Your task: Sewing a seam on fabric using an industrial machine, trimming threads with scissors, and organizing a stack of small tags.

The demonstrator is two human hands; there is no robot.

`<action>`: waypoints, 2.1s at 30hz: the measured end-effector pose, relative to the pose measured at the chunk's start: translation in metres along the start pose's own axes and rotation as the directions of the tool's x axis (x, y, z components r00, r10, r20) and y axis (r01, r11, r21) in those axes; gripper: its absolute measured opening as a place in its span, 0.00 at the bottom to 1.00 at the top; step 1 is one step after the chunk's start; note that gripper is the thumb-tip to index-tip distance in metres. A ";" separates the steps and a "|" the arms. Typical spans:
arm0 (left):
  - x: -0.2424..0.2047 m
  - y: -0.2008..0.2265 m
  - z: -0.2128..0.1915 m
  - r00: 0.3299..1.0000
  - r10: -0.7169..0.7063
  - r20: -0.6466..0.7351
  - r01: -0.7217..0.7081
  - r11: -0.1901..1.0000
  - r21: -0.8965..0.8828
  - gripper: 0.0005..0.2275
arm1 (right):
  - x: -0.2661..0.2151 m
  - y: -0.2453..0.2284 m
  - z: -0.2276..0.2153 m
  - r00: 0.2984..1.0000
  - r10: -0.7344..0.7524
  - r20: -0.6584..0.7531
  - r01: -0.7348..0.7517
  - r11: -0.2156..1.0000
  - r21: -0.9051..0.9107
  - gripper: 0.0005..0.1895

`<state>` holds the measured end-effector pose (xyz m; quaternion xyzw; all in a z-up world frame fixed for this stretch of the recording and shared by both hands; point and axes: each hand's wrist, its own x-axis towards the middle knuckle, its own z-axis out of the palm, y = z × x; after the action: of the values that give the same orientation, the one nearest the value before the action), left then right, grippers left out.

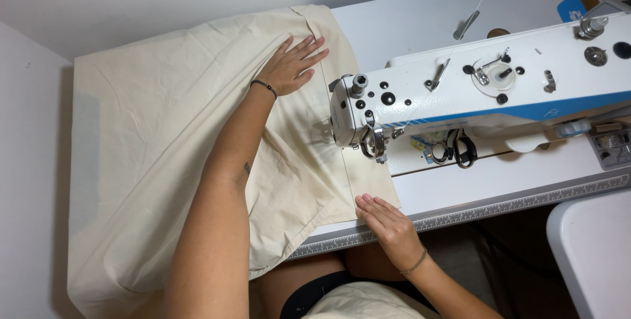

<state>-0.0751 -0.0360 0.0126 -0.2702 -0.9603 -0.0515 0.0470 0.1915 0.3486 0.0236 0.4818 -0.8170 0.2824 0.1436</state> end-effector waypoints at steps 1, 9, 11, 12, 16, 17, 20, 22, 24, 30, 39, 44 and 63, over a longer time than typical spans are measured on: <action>0.001 -0.001 -0.001 1.000 -0.001 0.001 0.001 1.000 -0.002 0.26 | 0.001 0.001 0.001 1.000 0.000 0.003 0.000 1.000 0.001 0.13; 0.010 -0.012 0.000 1.000 0.019 -0.009 -0.019 0.999 0.026 0.26 | 0.009 0.007 0.004 1.000 0.005 -0.008 -0.005 1.000 -0.018 0.14; 0.011 -0.014 0.002 1.000 0.016 -0.005 -0.016 1.000 0.017 0.26 | 0.010 0.008 0.004 1.000 0.008 -0.004 -0.008 1.000 -0.016 0.14; 0.012 -0.015 0.003 1.000 0.010 0.000 -0.010 1.000 0.007 0.26 | 0.011 0.008 0.004 1.000 0.010 0.001 -0.010 1.000 -0.013 0.15; 0.012 -0.019 0.001 1.000 0.020 -0.023 -0.020 1.000 0.020 0.26 | 0.014 0.011 0.005 0.999 0.009 0.033 -0.009 1.000 0.018 0.15; 0.013 -0.019 -0.002 1.000 0.014 -0.010 -0.014 1.000 0.003 0.25 | 0.014 0.013 0.007 1.000 0.002 0.032 -0.003 1.000 0.007 0.16; 0.016 -0.024 -0.006 1.000 0.013 0.008 -0.013 1.000 -0.015 0.25 | 0.014 0.017 0.012 0.999 -0.005 0.038 0.005 1.000 -0.001 0.19; 0.021 -0.028 -0.006 1.000 0.019 0.008 -0.019 1.000 -0.014 0.25 | 0.015 0.021 0.013 0.999 -0.010 0.044 0.010 1.000 -0.002 0.21; 0.019 -0.030 -0.006 1.000 0.017 0.001 -0.017 1.000 0.013 0.24 | 0.017 0.021 0.015 0.999 0.001 0.039 -0.002 0.999 0.039 0.19; 0.029 -0.028 0.021 0.999 0.003 -0.043 0.025 0.768 0.640 0.26 | 0.020 0.020 0.014 1.000 -0.004 0.021 0.003 0.999 0.032 0.18; -0.111 0.249 0.057 0.887 -0.185 -0.424 0.276 0.947 0.166 0.11 | 0.024 0.021 0.013 1.000 0.001 -0.008 -0.001 0.996 -0.086 0.13; -0.152 0.278 0.011 0.912 -0.073 -0.404 0.123 0.987 0.100 0.20 | 0.019 0.019 0.009 1.000 -0.023 0.016 0.025 0.996 -0.091 0.14; -0.164 0.253 0.015 0.927 -0.020 -0.375 0.022 1.000 0.000 0.15 | 0.019 0.026 0.015 0.995 0.020 0.103 -0.006 0.990 -0.144 0.33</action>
<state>0.1959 0.0962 -0.0029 -0.2451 -0.9365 -0.1007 0.2297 0.1601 0.3364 0.0131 0.4789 -0.8447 0.1984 0.1334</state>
